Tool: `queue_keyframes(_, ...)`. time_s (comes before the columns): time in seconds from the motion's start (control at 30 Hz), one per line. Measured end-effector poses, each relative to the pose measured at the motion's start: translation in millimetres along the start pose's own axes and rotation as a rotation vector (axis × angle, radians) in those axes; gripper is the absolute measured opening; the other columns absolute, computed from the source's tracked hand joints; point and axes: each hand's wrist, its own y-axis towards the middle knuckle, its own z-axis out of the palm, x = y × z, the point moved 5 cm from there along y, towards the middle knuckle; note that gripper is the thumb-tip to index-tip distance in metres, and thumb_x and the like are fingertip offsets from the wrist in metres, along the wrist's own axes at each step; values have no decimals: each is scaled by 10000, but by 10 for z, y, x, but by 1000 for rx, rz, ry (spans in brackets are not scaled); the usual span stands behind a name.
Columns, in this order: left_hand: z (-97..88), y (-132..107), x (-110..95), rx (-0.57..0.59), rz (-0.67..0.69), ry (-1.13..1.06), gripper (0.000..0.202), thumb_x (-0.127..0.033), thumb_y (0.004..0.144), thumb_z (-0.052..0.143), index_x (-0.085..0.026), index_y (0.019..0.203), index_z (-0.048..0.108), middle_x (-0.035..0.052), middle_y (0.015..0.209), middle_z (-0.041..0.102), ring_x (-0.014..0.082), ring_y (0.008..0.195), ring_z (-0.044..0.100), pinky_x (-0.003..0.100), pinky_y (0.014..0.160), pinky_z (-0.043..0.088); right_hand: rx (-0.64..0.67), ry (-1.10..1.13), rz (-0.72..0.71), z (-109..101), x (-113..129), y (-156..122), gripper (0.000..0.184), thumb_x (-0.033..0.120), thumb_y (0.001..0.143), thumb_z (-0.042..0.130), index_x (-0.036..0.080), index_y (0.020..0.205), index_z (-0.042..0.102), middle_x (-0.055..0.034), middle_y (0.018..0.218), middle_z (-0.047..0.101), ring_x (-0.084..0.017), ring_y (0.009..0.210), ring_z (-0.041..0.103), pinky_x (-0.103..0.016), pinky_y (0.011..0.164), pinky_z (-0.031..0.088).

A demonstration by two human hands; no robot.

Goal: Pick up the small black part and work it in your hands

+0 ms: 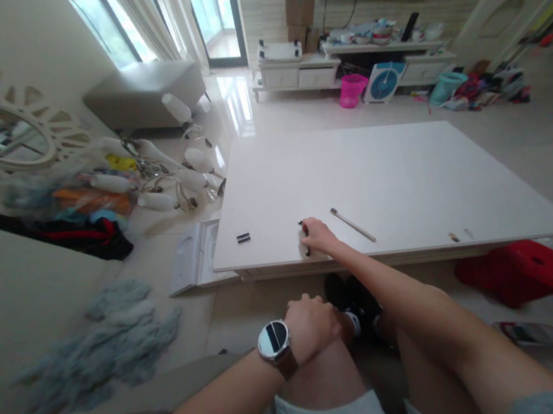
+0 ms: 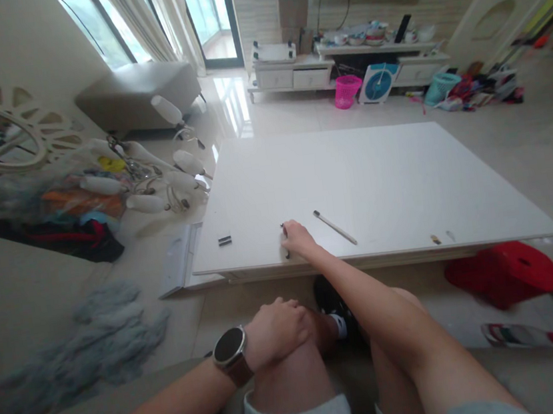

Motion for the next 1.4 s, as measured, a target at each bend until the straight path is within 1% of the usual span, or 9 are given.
queue_keyframes(0.13, -58, -3, -35, -23, 12, 4, 363, -447, 905, 519, -172, 1073, 684, 132, 1093, 681, 337, 1046, 618, 492, 784, 554, 0, -4, -21, 19, 17, 18, 119, 132, 739, 640, 159, 843, 591, -78, 917, 610, -181, 824, 537, -265, 715, 384)
queue_keyframes(0.37, -24, -32, -8, 30, -13, 49, 225, -247, 882, 546, -151, 1018, 697, 132, 1053, 713, 332, 1014, 655, 485, 826, 529, -31, 34, -39, -29, 17, 10, 34, 171, 789, 609, 153, 817, 601, -92, 903, 620, -196, 844, 545, -287, 750, 390)
queue_keyframes(0.57, -94, 21, -29, -119, 107, 45, 192, -254, 897, 532, -162, 984, 677, 116, 994, 707, 289, 933, 669, 423, 789, 530, -49, 155, -32, -204, 107, 53, 127, 154, 857, 524, 144, 838, 648, -94, 902, 664, -188, 858, 586, -296, 790, 413)
queue_keyframes(0.67, -223, 40, -6, -245, 69, 58, 194, -269, 900, 540, -152, 998, 659, 118, 1000, 683, 282, 936, 643, 419, 792, 522, 38, 284, -44, -266, 157, 31, 141, 126, 839, 531, 154, 893, 658, -43, 803, 667, -146, 756, 610, -253, 718, 444)
queue_keyframes(0.73, -295, 44, 17, -324, 20, 91, 193, -266, 894, 551, -142, 999, 653, 136, 1034, 663, 287, 980, 617, 414, 813, 512, 174, 500, -70, -279, 199, -36, 200, 120, 802, 567, 162, 989, 626, -5, 740, 640, -127, 671, 604, -232, 654, 457)
queue_keyframes(0.83, -368, 28, 35, -477, -13, 158, 314, -233, 860, 578, -153, 1162, 606, 159, 1318, 562, 347, 1225, 504, 458, 913, 488, 430, 787, -100, -288, 270, -195, 342, 140, 737, 630, 157, 1077, 590, 8, 730, 625, -126, 639, 599, -227, 611, 466)
queue_keyframes(0.93, -390, 2, 40, -595, -11, 203, 546, -198, 829, 583, -174, 1364, 478, 145, 1555, 339, 399, 1440, 254, 553, 1070, 389, 604, 831, -94, -297, 293, -313, 261, 167, 711, 641, 136, 969, 642, -19, 743, 639, -122, 640, 586, -220, 583, 445)
queue_keyframes(1.13, -389, 0, 65, -656, -81, 222, 661, -212, 824, 544, -81, 1450, 377, 178, 1618, 194, 365, 1511, 39, 560, 1190, 246, 615, 1054, -37, -388, 241, -278, 170, 181, 689, 692, 133, 830, 611, -14, 695, 621, -106, 621, 565, -213, 583, 419)
queue_keyframes(1.4, -365, 35, 79, -683, -121, 233, 746, -247, 812, 538, -2, 1480, 313, 222, 1629, 88, 334, 1517, -2, 539, 1212, 201, 698, 1244, 41, -422, 218, -275, 190, 195, 672, 745, 126, 781, 606, -8, 696, 610, -102, 637, 561, -228, 652, 444)
